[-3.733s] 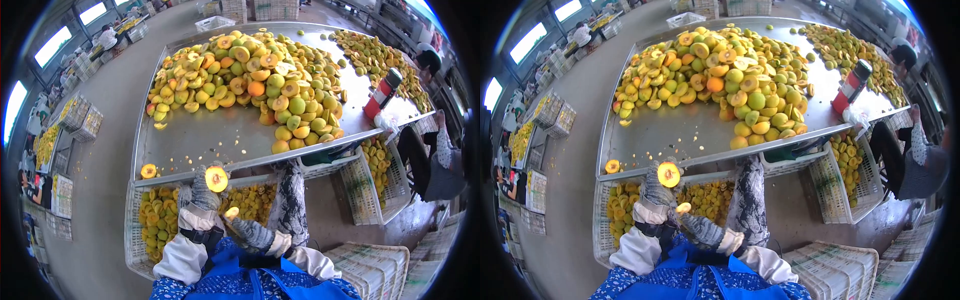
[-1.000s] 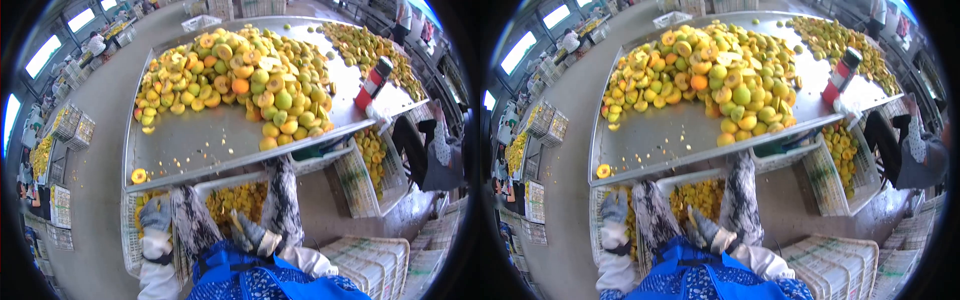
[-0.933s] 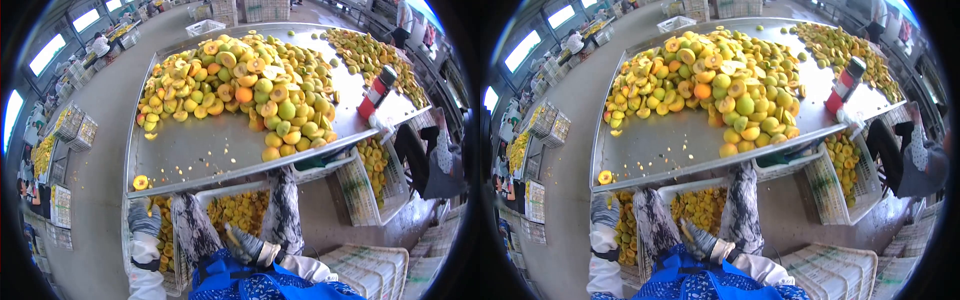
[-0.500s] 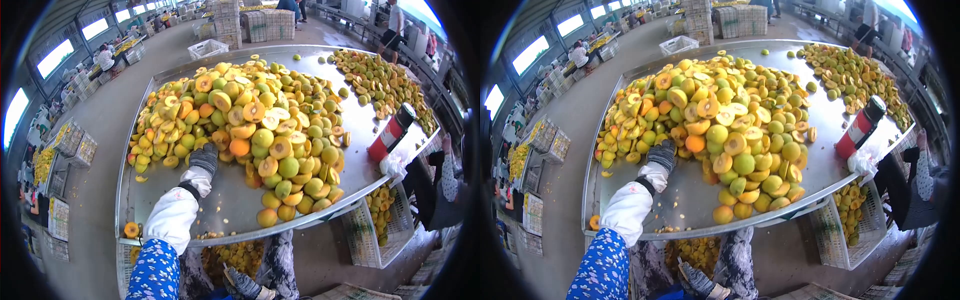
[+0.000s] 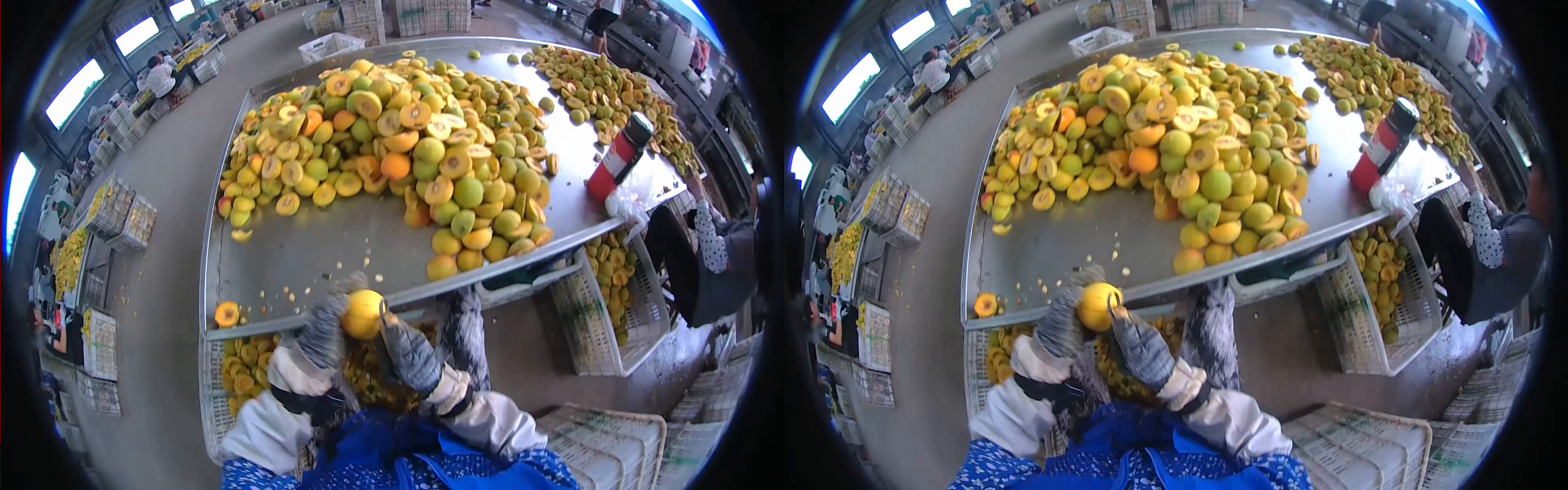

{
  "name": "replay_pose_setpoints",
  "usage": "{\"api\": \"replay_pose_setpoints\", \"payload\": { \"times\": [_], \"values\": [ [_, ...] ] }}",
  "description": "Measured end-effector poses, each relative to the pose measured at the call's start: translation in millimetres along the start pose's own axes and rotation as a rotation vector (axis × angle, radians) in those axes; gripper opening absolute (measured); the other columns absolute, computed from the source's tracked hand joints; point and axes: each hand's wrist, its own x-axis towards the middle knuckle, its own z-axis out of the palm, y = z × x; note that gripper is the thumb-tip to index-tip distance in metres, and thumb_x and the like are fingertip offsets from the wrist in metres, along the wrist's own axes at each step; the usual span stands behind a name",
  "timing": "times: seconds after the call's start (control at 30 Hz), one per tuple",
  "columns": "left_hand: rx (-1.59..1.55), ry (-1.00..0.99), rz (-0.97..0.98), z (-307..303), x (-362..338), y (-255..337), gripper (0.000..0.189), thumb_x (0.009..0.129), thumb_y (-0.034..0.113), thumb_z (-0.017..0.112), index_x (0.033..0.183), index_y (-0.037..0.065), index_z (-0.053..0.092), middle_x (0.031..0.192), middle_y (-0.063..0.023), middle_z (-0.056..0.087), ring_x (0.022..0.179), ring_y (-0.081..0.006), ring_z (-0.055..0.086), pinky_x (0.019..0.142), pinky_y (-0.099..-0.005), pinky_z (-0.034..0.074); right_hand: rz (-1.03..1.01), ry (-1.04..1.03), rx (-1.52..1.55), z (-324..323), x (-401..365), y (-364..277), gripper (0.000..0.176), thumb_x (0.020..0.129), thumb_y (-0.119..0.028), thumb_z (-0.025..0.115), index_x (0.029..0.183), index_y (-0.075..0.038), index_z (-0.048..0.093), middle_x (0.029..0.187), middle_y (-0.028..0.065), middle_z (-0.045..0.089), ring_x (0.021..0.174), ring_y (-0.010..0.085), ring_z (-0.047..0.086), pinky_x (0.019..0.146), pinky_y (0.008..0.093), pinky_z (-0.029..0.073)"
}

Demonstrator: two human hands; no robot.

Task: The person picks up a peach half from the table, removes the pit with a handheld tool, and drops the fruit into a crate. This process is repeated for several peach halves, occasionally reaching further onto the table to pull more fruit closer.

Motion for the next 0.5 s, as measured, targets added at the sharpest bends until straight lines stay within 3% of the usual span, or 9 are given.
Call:
{"api": "replay_pose_setpoints", "payload": {
  "times": [0.03, 0.1, 0.23, 0.3, 0.33, 0.37, 0.4, 0.43, 0.5],
  "values": [
    [0.228, -0.028, 0.141, -2.0, -11.8, -11.6, 0.041, 0.079, 0.025, 0.057, 0.113, 0.004, 0.047, 0.105, -0.0122, 0.054, 0.092, -0.0220, 0.056, 0.077, -0.0334, 0.048, -0.028, -0.007, 0.077, -3.6, 5.9, -8.9, 0.048, 0.077, -0.005, 0.050, 0.121, 0.010, 0.036, 0.116, 0.0226, 0.047, 0.096, 0.0306, 0.053, 0.083, 0.0354, 0.044],
    [0.386, 0.093, 0.198, -0.6, -40.7, -19.7, 0.037, 0.079, 0.020, 0.057, 0.111, 0.004, 0.046, 0.104, -0.0121, 0.055, 0.094, -0.0235, 0.055, 0.081, -0.0352, 0.046, 0.020, -0.075, 0.327, 6.9, 0.6, -18.1, 0.049, 0.076, -0.006, 0.051, 0.120, 0.010, 0.036, 0.112, 0.0216, 0.049, 0.091, 0.0304, 0.054, 0.081, 0.0357, 0.044],
    [1.146, 0.253, 0.392, 12.3, -76.8, -7.3, 0.036, 0.077, 0.017, 0.058, 0.108, 0.004, 0.047, 0.100, -0.0125, 0.056, 0.090, -0.0266, 0.055, 0.081, -0.0361, 0.044, 0.484, -0.319, 0.760, -2.1, 15.7, -37.9, 0.043, 0.079, -0.008, 0.050, 0.118, 0.008, 0.039, 0.098, 0.0188, 0.056, 0.085, 0.0285, 0.056, 0.078, 0.0364, 0.045],
    [1.036, 0.331, 0.421, -8.0, -70.8, -29.2, 0.038, 0.073, 0.017, 0.062, 0.105, 0.003, 0.049, 0.094, -0.0130, 0.058, 0.086, -0.0290, 0.056, 0.076, -0.0370, 0.044, 0.520, -0.344, 0.695, -12.7, 10.2, -39.8, 0.028, 0.087, -0.013, 0.046, 0.111, 0.002, 0.047, 0.087, 0.0103, 0.057, 0.076, 0.0188, 0.056, 0.067, 0.0265, 0.045],
    [1.262, 0.374, 0.399, 14.4, -79.6, -4.7, 0.041, 0.068, 0.016, 0.065, 0.103, 0.002, 0.050, 0.090, -0.0134, 0.059, 0.083, -0.0302, 0.056, 0.073, -0.0376, 0.044, 0.537, -0.357, 0.664, -17.9, 7.2, -40.9, 0.023, 0.090, -0.015, 0.044, 0.107, -0.001, 0.050, 0.082, 0.0060, 0.057, 0.072, 0.0139, 0.056, 0.062, 0.0216, 0.044],
    [1.487, 0.418, 0.374, 36.9, -88.3, 19.7, 0.044, 0.064, 0.016, 0.069, 0.102, 0.001, 0.050, 0.085, -0.0139, 0.060, 0.080, -0.0313, 0.057, 0.069, -0.0382, 0.045, 0.583, -0.203, 0.764, -14.8, -3.9, -46.0, 0.022, 0.090, -0.015, 0.044, 0.104, -0.001, 0.052, 0.079, 0.0053, 0.057, 0.069, 0.0131, 0.056, 0.059, 0.0213, 0.043],
    [1.339, 0.415, 0.373, 34.9, -90.0, 18.1, 0.041, 0.067, 0.019, 0.065, 0.102, 0.001, 0.051, 0.086, -0.0137, 0.060, 0.080, -0.0303, 0.057, 0.070, -0.0377, 0.045, 0.628, -0.041, 0.862, -13.1, -12.4, -49.8, 0.021, 0.090, -0.016, 0.045, 0.102, -0.001, 0.053, 0.075, 0.0046, 0.057, 0.066, 0.0123, 0.055, 0.056, 0.0210, 0.042],
    [1.192, 0.405, 0.370, 31.4, -90.5, 15.0, 0.039, 0.071, 0.023, 0.061, 0.102, 0.001, 0.051, 0.087, -0.0135, 0.060, 0.081, -0.0293, 0.057, 0.071, -0.0371, 0.046, 0.664, -0.158, 0.648, -16.6, -17.6, -51.0, 0.027, 0.089, -0.018, 0.039, 0.104, 0.001, 0.053, 0.082, 0.0185, 0.059, 0.072, 0.0329, 0.058, 0.064, 0.0372, 0.046],
    [0.897, 0.376, 0.363, 23.5, -86.9, 4.6, 0.039, 0.077, 0.031, 0.052, 0.102, 0.001, 0.052, 0.089, -0.0131, 0.060, 0.081, -0.0272, 0.058, 0.072, -0.0360, 0.047, 0.536, -0.199, 0.444, -15.2, -24.8, -54.0, 0.027, 0.089, -0.017, 0.038, 0.104, 0.001, 0.053, 0.082, 0.0200, 0.058, 0.069, 0.0343, 0.057, 0.058, 0.0401, 0.046]
  ]
}}
